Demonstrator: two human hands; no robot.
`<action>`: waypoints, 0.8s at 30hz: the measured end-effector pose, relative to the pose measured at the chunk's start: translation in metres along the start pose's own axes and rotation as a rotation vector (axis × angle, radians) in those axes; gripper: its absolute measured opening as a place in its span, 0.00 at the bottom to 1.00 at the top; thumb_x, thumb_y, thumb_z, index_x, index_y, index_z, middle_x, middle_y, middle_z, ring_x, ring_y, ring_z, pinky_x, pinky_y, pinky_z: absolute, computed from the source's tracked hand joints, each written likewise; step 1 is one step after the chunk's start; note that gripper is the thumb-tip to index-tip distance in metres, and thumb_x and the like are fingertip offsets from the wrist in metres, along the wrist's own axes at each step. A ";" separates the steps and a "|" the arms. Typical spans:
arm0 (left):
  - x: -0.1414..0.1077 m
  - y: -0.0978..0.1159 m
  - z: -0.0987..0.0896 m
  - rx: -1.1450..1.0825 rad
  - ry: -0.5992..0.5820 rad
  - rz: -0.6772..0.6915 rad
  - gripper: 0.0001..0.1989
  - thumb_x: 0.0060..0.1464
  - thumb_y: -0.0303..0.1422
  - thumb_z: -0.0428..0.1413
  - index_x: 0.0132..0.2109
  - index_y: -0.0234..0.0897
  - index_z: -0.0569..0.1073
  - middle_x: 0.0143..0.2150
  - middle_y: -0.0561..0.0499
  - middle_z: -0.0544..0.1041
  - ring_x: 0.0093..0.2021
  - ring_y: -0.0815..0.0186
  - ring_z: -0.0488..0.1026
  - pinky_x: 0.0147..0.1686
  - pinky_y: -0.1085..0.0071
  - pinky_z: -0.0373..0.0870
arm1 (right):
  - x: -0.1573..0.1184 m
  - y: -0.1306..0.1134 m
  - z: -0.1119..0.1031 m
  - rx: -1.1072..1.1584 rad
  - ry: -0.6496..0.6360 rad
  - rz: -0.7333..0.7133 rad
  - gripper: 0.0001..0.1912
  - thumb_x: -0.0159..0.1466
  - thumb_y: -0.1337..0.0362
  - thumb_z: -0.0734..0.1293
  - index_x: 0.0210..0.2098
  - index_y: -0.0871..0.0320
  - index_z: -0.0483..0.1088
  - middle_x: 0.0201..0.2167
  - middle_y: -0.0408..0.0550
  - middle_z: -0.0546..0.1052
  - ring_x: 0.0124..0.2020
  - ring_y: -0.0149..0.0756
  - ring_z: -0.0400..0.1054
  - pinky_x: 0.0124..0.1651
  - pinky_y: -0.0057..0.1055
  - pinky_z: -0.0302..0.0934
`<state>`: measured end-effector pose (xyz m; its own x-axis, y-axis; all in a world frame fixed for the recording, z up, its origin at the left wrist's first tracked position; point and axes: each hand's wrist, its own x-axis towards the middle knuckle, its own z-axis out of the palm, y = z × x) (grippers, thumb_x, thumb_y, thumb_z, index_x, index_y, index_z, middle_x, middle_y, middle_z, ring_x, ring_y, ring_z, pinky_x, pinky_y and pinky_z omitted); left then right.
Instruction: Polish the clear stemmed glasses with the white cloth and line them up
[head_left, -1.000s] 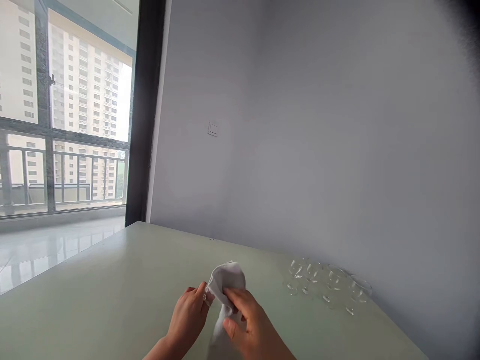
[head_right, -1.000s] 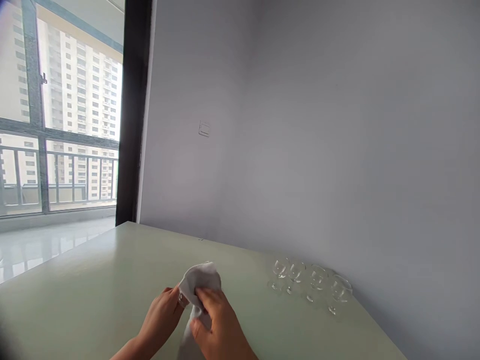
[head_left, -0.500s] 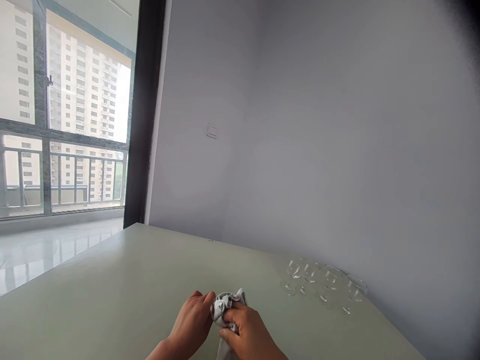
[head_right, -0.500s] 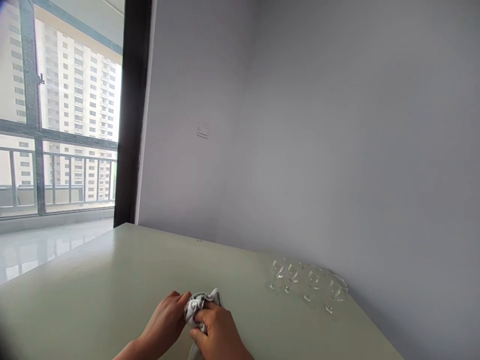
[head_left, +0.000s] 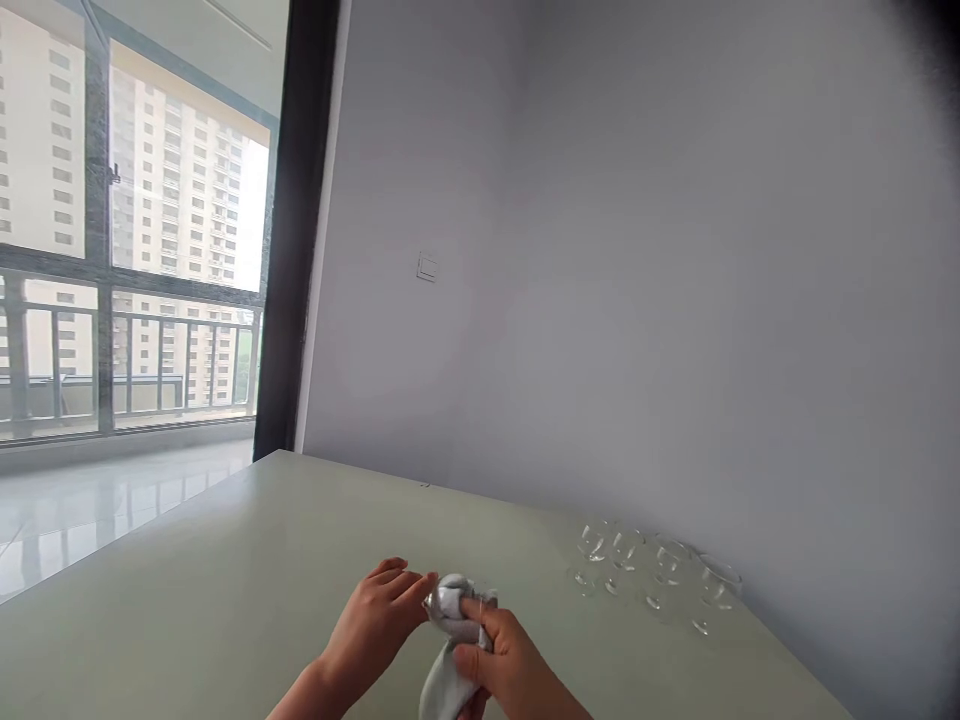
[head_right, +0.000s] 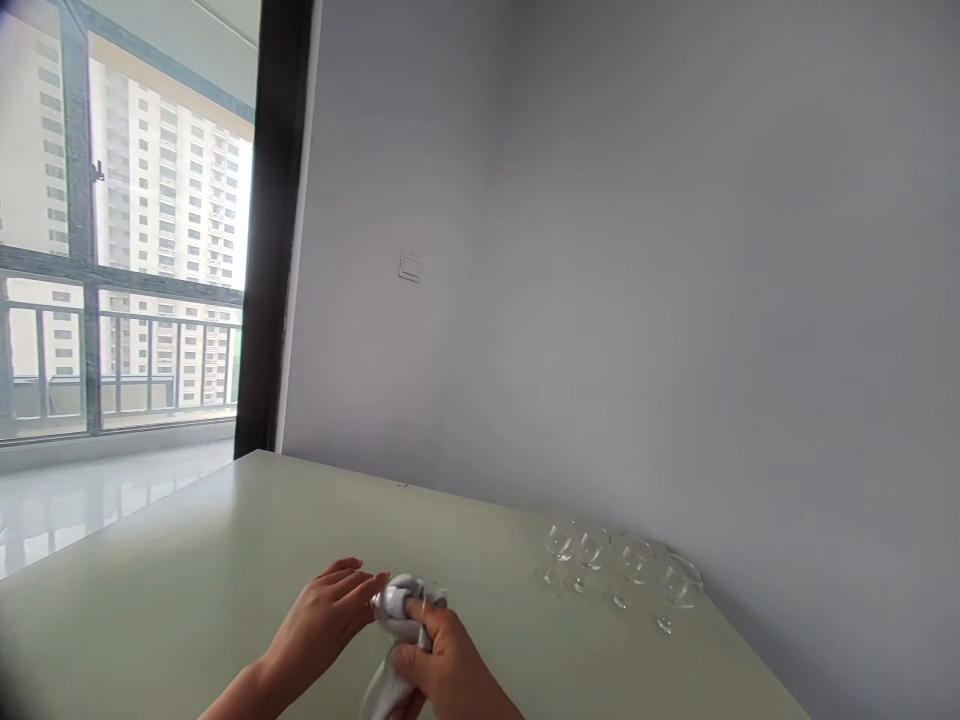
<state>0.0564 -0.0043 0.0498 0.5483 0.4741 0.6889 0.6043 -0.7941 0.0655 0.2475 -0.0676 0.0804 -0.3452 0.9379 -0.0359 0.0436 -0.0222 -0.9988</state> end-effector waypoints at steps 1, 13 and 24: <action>0.000 0.001 0.000 -0.062 -0.057 -0.041 0.09 0.56 0.33 0.53 0.45 0.40 0.69 0.31 0.55 0.78 0.31 0.67 0.73 0.41 0.68 0.67 | -0.006 -0.005 -0.005 -0.158 -0.017 -0.026 0.22 0.53 0.64 0.66 0.48 0.58 0.67 0.20 0.38 0.68 0.19 0.28 0.64 0.21 0.23 0.57; 0.009 0.020 -0.003 0.195 0.214 0.002 0.15 0.53 0.22 0.52 0.48 0.39 0.68 0.34 0.54 0.78 0.40 0.61 0.72 0.54 0.54 0.55 | 0.007 -0.006 -0.001 0.336 0.087 0.023 0.28 0.52 0.61 0.68 0.50 0.65 0.63 0.21 0.41 0.71 0.13 0.28 0.64 0.12 0.21 0.52; 0.032 0.032 -0.066 -0.060 -0.459 0.071 0.13 0.42 0.39 0.64 0.24 0.41 0.68 0.19 0.64 0.72 0.21 0.72 0.68 0.25 0.76 0.60 | -0.025 0.017 -0.003 -0.703 0.157 -0.112 0.20 0.45 0.68 0.68 0.39 0.52 0.74 0.26 0.43 0.75 0.28 0.34 0.66 0.32 0.26 0.56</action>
<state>0.0553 -0.0396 0.1211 0.7945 0.5261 0.3033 0.5286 -0.8450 0.0810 0.2602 -0.0902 0.0645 -0.2466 0.9613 0.1228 0.6262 0.2548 -0.7369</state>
